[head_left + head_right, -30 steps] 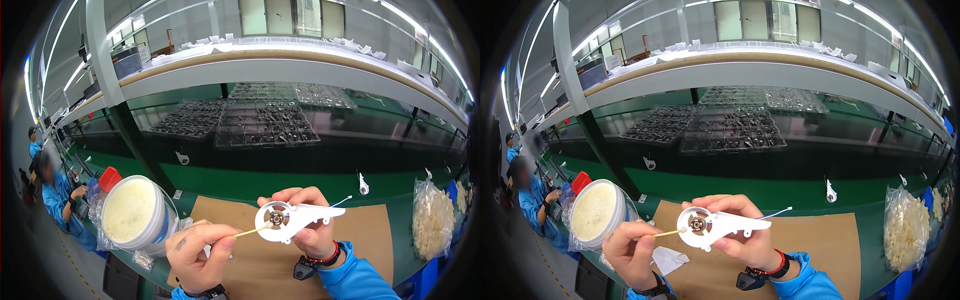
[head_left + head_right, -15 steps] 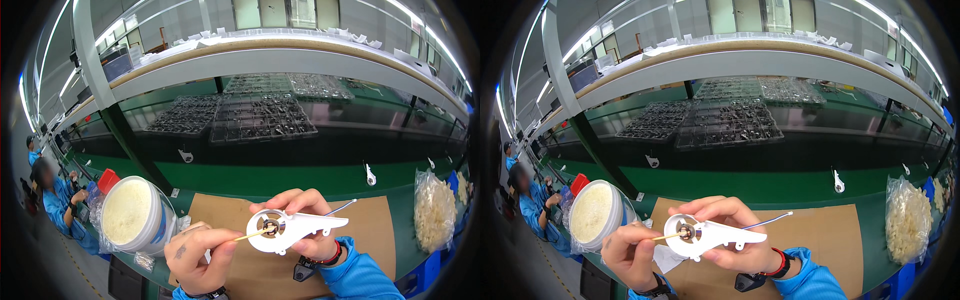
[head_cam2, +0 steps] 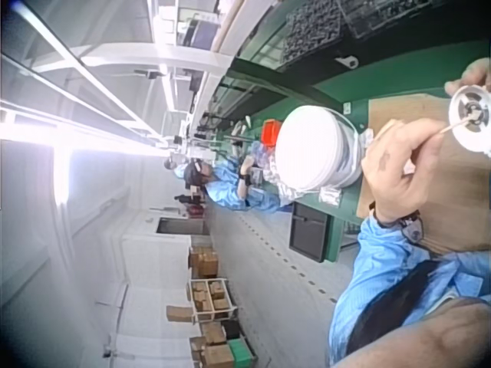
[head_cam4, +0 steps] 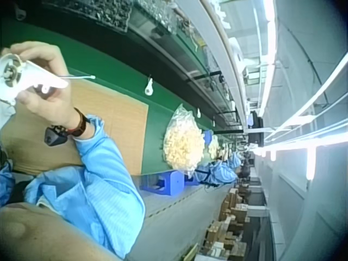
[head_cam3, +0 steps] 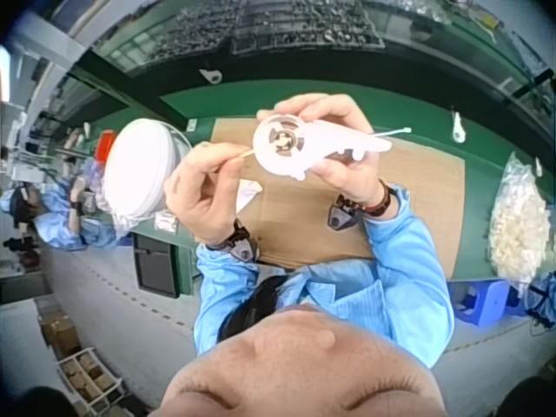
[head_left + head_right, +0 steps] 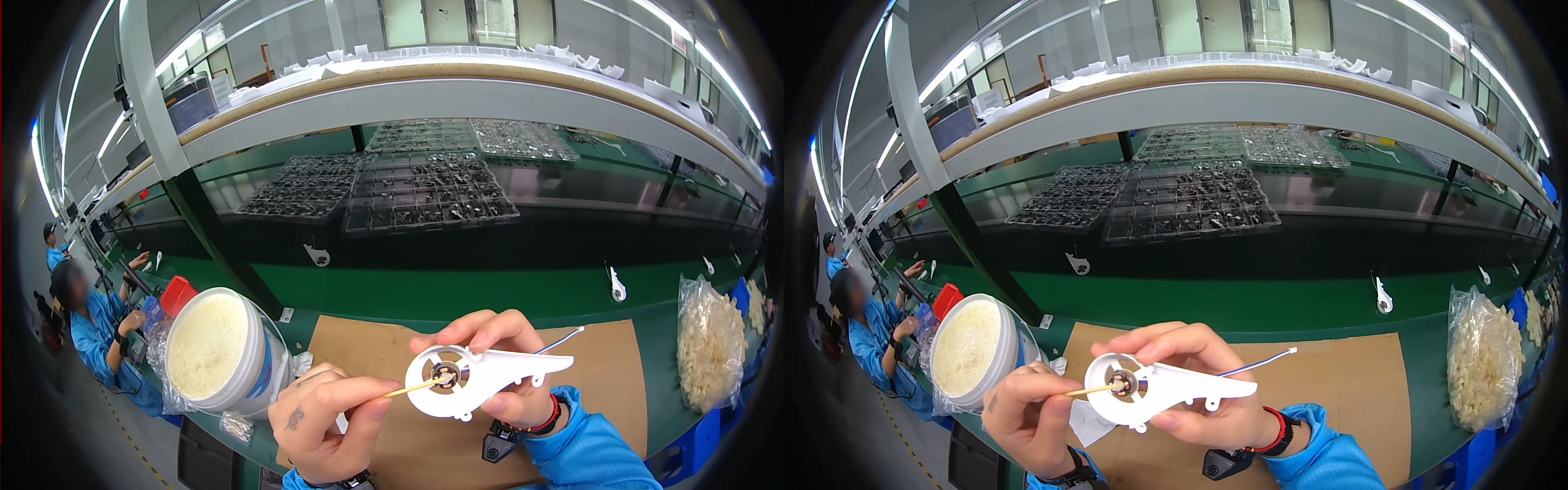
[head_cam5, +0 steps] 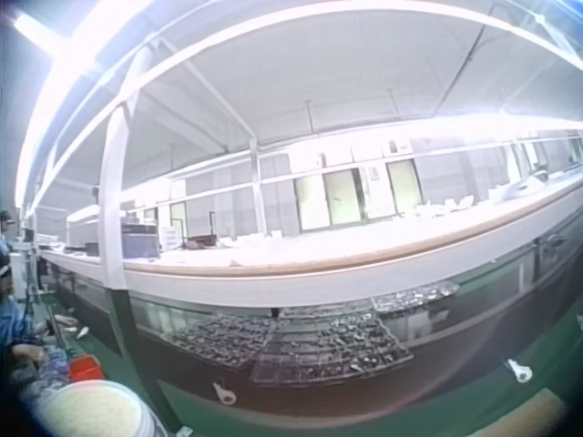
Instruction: Applying lubricant paste to a white plastic mechanical part using a wooden applicator stick.
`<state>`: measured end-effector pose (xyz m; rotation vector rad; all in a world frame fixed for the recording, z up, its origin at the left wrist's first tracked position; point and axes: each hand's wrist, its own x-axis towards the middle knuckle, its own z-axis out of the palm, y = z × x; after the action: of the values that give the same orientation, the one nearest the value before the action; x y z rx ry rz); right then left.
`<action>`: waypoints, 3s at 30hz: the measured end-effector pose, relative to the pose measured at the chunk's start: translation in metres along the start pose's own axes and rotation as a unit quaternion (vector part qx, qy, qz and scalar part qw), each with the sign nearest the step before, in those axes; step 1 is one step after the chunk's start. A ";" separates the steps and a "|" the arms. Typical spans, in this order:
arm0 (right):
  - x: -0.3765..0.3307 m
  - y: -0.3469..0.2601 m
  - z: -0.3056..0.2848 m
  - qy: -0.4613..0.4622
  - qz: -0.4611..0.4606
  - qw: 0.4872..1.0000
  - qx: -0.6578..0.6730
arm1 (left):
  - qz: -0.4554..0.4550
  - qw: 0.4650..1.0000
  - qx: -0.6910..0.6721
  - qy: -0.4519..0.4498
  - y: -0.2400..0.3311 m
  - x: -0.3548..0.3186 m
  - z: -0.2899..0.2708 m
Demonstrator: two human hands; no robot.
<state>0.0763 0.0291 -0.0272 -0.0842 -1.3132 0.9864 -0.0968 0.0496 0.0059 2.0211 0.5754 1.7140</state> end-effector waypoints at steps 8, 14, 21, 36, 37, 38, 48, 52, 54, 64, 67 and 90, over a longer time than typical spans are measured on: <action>0.001 0.000 0.001 -0.005 0.007 1.000 0.012 | 0.015 1.000 0.019 0.000 -0.001 -0.001 -0.002; 0.001 -0.002 0.002 -0.006 0.012 1.000 0.017 | 0.041 0.999 0.012 0.011 -0.002 0.000 -0.003; 0.000 0.001 0.003 -0.003 0.019 1.000 0.017 | 0.028 0.999 -0.003 0.028 -0.003 -0.002 -0.005; 0.008 0.074 -0.092 0.261 0.249 0.933 0.006 | -0.034 0.986 0.047 0.156 -0.006 0.008 -0.038; -0.004 0.084 -0.128 0.289 0.262 0.921 -0.004 | -0.023 0.985 0.054 0.161 -0.005 0.011 -0.037; -0.015 0.095 -0.151 0.329 0.291 0.898 -0.035 | -0.017 0.984 0.064 0.164 -0.006 0.011 -0.041; -0.071 0.123 -0.262 0.599 0.249 0.643 -0.408 | -0.038 0.977 0.078 0.193 -0.022 0.013 -0.077; -0.052 0.123 -0.256 0.500 0.147 0.465 -0.716 | -0.040 0.975 0.054 0.212 -0.027 0.015 -0.085; -0.030 0.143 -0.235 0.366 0.152 0.562 -0.726 | -0.039 0.973 0.060 0.218 -0.028 0.013 -0.090; 0.026 0.272 -0.220 0.032 0.352 0.597 -0.720 | -0.108 0.978 0.056 0.167 -0.015 0.014 -0.086; 0.031 0.289 -0.223 0.009 0.336 0.628 -0.702 | -0.116 0.983 0.049 0.130 -0.009 0.011 -0.092; 0.021 0.245 -0.247 0.087 0.294 0.685 -0.661 | -0.153 0.986 0.007 0.063 -0.009 0.016 -0.053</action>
<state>0.1435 0.3066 -0.2270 -1.7638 -1.5977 0.2860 -0.1471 0.0685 0.0218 1.7340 0.8920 1.6587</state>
